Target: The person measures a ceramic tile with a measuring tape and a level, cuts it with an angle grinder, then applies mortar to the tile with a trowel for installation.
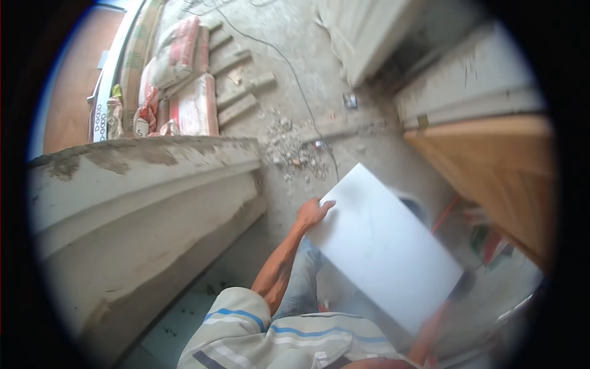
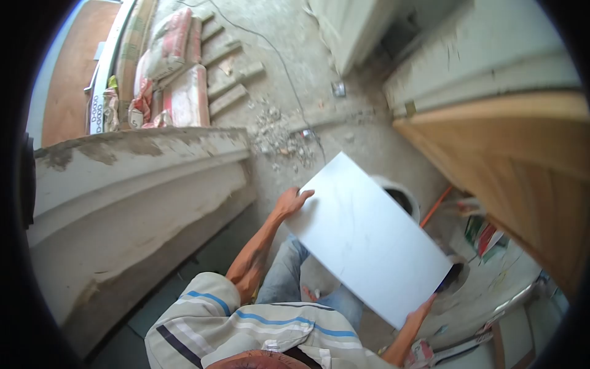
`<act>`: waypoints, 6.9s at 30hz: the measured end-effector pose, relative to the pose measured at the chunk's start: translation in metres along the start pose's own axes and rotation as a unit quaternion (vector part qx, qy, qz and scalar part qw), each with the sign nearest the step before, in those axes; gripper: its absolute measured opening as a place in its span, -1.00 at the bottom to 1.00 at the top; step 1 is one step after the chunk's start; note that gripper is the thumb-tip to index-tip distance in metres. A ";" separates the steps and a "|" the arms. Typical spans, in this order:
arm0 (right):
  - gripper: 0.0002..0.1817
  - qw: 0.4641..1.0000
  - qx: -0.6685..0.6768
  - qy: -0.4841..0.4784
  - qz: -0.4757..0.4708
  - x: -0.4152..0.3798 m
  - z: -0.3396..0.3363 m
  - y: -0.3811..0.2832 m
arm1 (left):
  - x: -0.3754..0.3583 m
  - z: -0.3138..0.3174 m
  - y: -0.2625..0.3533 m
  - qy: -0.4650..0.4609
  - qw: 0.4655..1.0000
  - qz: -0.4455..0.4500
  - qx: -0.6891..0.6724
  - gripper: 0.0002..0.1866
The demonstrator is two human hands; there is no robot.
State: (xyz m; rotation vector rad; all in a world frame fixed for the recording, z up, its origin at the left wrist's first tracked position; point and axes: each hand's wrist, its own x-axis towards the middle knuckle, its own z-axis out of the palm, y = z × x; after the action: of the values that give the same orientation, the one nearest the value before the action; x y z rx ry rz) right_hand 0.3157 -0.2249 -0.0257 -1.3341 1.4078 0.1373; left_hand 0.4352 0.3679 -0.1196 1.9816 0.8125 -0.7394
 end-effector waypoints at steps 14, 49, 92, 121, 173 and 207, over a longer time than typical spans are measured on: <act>-0.34 0.950 0.052 -0.306 0.017 -0.280 0.343 -0.083 | -0.112 -0.493 0.187 0.415 0.904 -0.005 0.102 -0.29; -0.02 0.544 0.156 -0.819 -0.097 -0.839 1.584 -0.485 | 0.395 -1.215 0.491 0.553 0.600 0.374 -0.441 -0.46; -0.16 0.893 0.221 -0.308 0.242 -0.375 2.772 -0.406 | 1.843 -1.727 0.400 0.126 0.962 0.146 0.195 -0.43; -0.32 0.944 0.126 -0.242 0.185 -0.299 2.962 -0.352 | 2.012 -1.746 0.357 0.383 0.860 0.309 0.140 -0.68; -0.56 0.600 0.135 -0.680 0.398 -0.424 2.896 -0.274 | 1.905 -1.681 0.330 0.095 0.739 0.159 -0.648 -0.62; -0.26 0.710 -0.288 -0.575 -0.287 -0.387 2.996 -0.272 | 1.977 -1.647 0.364 0.360 0.909 0.020 -0.208 -0.43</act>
State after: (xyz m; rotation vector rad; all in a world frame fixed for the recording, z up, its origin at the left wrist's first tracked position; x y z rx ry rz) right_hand 2.2325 2.0396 -0.6573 -1.6301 -0.1832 0.8780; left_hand 2.2456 2.1552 -0.6480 1.8504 1.2264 0.2297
